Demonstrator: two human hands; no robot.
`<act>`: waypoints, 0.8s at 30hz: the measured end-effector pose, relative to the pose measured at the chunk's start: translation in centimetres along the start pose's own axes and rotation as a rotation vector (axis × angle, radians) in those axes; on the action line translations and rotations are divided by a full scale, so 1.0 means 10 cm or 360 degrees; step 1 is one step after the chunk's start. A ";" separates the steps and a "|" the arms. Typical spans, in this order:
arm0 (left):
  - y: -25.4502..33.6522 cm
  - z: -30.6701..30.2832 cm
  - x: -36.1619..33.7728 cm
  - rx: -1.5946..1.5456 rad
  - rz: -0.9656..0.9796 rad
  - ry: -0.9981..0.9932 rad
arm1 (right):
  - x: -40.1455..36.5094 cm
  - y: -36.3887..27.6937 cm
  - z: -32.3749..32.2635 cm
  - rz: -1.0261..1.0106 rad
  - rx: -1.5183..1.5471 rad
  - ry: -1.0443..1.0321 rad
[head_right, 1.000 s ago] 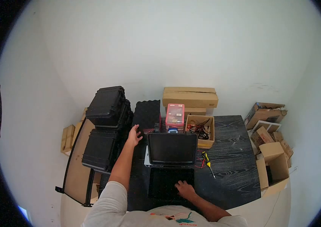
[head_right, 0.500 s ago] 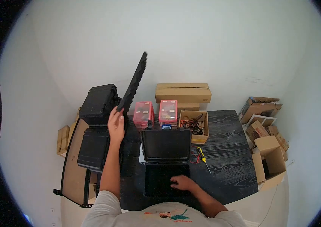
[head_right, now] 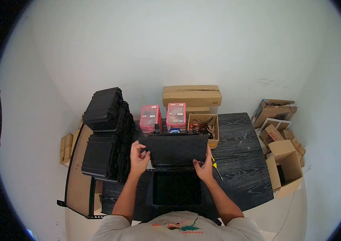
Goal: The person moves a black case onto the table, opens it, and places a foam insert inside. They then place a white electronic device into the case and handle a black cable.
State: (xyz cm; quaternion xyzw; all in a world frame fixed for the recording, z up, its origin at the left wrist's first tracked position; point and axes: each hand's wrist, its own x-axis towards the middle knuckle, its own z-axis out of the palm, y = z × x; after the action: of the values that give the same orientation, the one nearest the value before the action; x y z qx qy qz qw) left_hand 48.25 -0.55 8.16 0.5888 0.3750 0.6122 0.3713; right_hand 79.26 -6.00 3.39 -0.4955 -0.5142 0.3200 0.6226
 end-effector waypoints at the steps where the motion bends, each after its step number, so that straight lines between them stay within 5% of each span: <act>1: -0.11 0.01 -0.03 0.0115 0.0008 -0.0021 | -0.01 0.09 0.00 0.0108 -0.0041 -0.0002; 3: -0.27 0.03 -0.07 0.0344 0.0023 -0.0064 | -0.02 0.35 0.03 0.0326 -0.0124 -0.0006; 6: -0.32 0.11 -0.14 0.0778 0.0171 0.0014 | -0.06 0.67 0.07 -0.0401 -0.1109 0.0065; 12: -0.57 0.12 -0.32 0.1213 0.0202 -0.0182 | -0.22 0.74 0.13 0.0039 -0.0792 0.0099; 18: -0.75 0.18 -0.60 0.1325 0.0007 -0.0293 | -0.30 0.71 0.16 -0.0322 -0.0911 0.0229; 24: -0.90 0.18 -0.85 0.1208 -0.0165 -0.0321 | -0.27 0.68 0.12 -0.0138 -0.1018 -0.0109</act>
State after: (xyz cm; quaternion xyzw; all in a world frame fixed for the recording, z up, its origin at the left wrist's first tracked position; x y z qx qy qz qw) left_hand 50.38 -4.18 -3.64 0.7216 0.5656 0.3496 0.1927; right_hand 78.10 -6.07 -3.97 -0.6326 -0.6300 0.1317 0.4307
